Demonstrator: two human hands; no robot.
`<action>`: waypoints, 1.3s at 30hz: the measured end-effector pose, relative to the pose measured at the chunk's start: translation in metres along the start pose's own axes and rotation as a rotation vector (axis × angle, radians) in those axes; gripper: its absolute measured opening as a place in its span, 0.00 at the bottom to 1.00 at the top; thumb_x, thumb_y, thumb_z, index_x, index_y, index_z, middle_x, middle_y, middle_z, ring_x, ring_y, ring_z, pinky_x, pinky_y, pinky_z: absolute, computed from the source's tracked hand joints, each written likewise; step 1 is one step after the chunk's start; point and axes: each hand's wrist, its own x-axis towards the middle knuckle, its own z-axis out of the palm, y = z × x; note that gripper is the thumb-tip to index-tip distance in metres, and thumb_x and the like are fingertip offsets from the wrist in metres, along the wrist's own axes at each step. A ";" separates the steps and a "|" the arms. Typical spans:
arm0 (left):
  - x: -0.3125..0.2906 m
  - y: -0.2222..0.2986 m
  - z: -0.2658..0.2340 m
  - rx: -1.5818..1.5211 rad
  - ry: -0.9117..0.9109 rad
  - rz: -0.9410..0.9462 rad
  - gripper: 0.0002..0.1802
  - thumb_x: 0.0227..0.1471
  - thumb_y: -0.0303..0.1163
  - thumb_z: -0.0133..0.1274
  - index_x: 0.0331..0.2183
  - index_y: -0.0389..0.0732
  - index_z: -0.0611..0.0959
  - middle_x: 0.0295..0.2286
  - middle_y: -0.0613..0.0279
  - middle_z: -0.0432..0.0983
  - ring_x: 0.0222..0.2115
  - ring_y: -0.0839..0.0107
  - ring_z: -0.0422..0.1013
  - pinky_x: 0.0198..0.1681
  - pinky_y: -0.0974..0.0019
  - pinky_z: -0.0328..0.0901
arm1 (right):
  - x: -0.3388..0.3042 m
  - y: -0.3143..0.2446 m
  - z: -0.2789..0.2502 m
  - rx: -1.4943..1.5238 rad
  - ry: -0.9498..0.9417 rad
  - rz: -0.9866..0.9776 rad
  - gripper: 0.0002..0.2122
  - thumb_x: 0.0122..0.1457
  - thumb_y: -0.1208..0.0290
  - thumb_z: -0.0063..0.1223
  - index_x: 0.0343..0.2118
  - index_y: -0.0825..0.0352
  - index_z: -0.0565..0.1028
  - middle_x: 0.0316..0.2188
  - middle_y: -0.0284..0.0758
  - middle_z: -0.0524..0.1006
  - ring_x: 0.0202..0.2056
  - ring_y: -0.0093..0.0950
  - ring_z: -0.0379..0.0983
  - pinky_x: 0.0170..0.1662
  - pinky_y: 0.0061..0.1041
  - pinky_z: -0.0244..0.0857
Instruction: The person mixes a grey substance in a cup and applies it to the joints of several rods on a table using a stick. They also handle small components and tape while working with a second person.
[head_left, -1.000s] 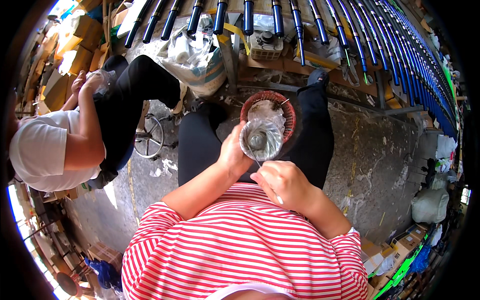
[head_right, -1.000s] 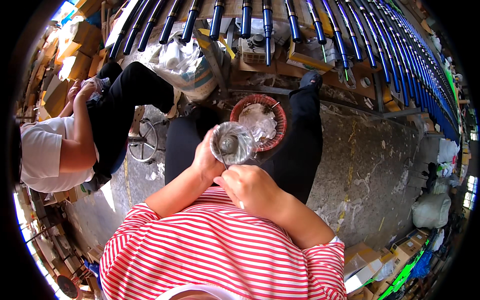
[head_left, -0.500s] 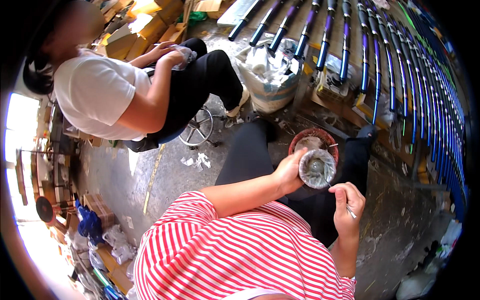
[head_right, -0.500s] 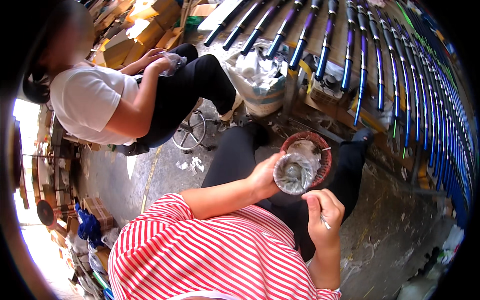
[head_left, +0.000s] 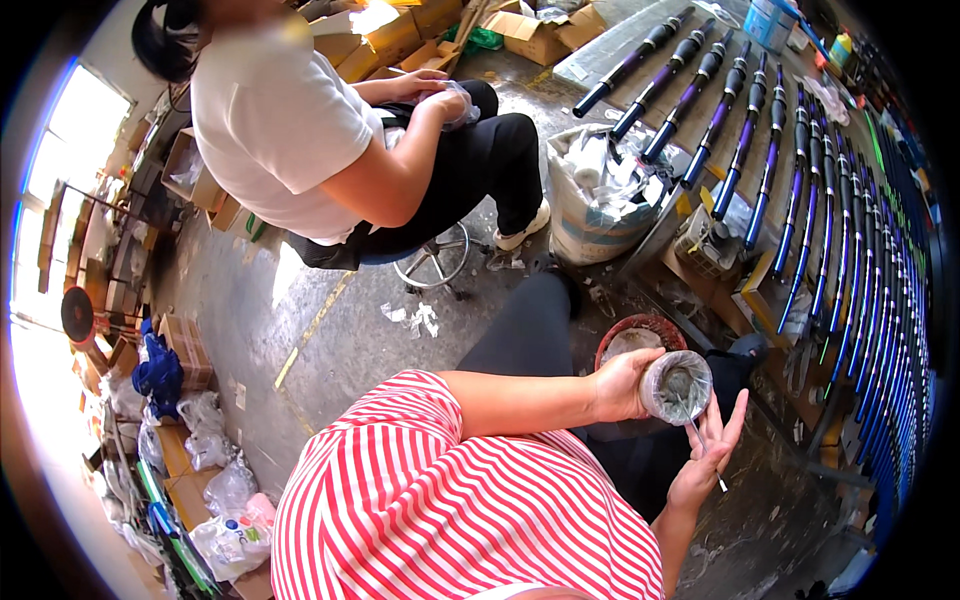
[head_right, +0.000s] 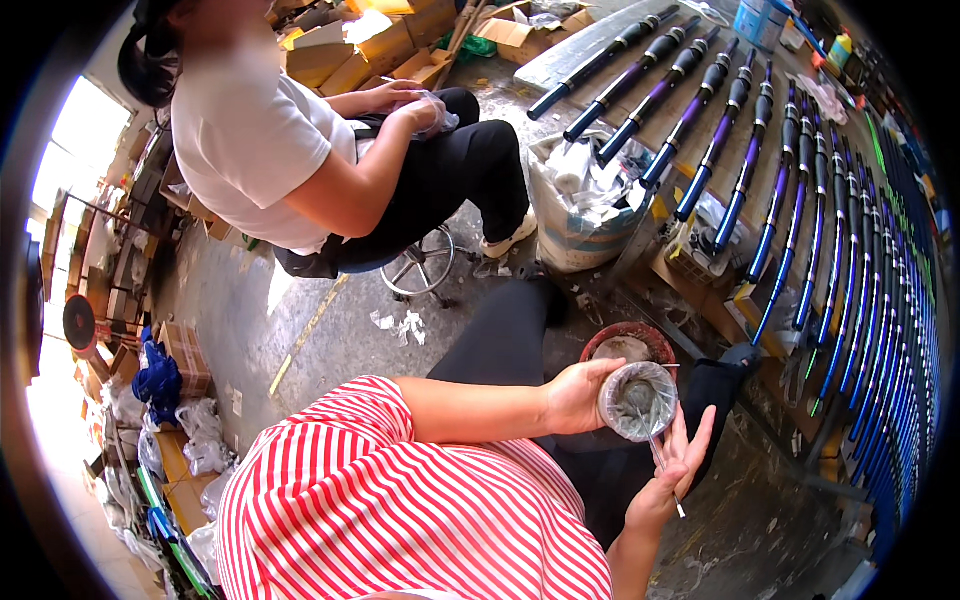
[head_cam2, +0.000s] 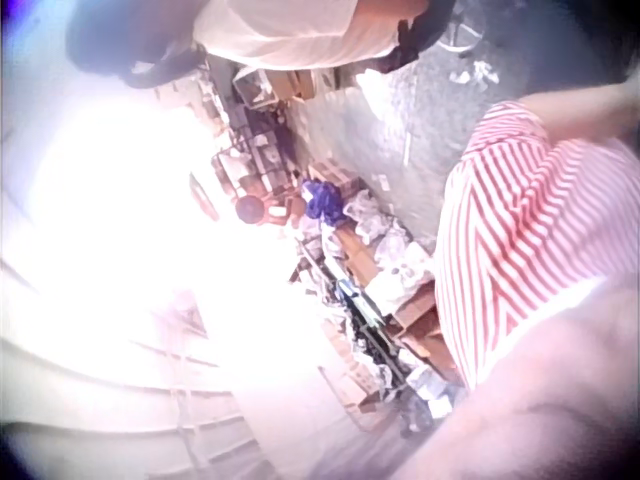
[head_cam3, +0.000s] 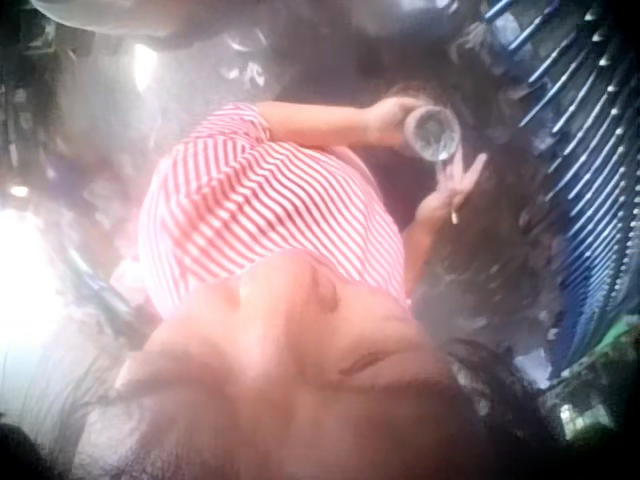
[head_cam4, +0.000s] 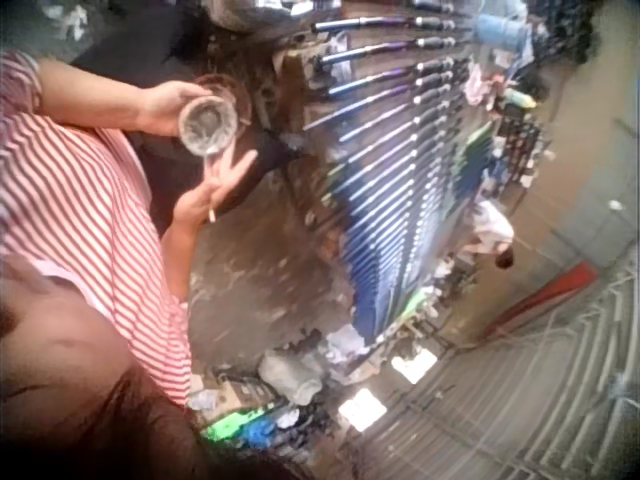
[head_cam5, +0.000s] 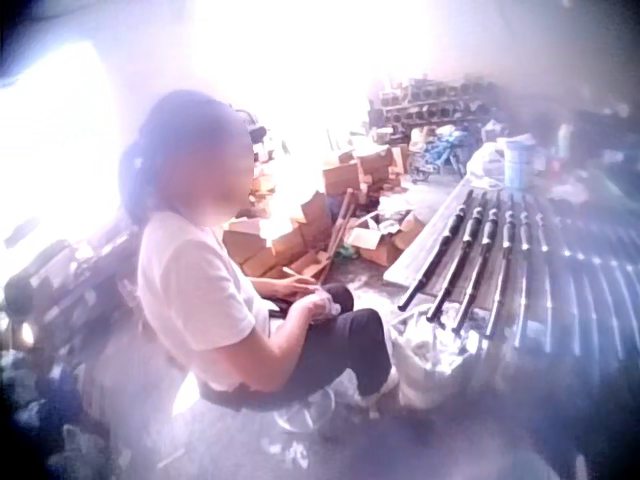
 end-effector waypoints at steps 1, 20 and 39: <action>0.000 0.000 0.000 0.004 -0.008 -0.001 0.24 0.57 0.45 0.31 0.45 0.39 0.69 0.45 0.60 0.67 0.46 0.65 0.64 0.52 0.57 0.55 | 0.001 -0.001 0.001 0.003 0.009 -0.002 0.38 0.52 0.36 0.21 0.59 0.60 0.43 0.52 0.50 0.60 0.53 0.46 0.56 0.53 0.41 0.51; -0.015 0.009 0.016 0.375 -0.197 0.093 0.28 0.57 0.49 0.26 0.56 0.51 0.50 0.54 0.66 0.50 0.55 0.66 0.50 0.51 0.51 0.53 | 0.007 -0.009 0.007 -0.175 0.063 0.001 0.33 0.57 0.42 0.17 0.59 0.61 0.39 0.47 0.51 0.65 0.51 0.45 0.60 0.49 0.37 0.57; -0.017 0.035 0.016 1.410 -0.209 0.674 0.51 0.22 0.28 0.69 0.50 0.37 0.60 0.46 0.61 0.60 0.48 0.71 0.59 0.52 0.67 0.53 | 0.023 -0.033 -0.014 -0.397 0.032 -0.239 0.27 0.51 0.60 0.53 0.51 0.69 0.61 0.39 0.44 0.70 0.37 0.30 0.70 0.38 0.24 0.65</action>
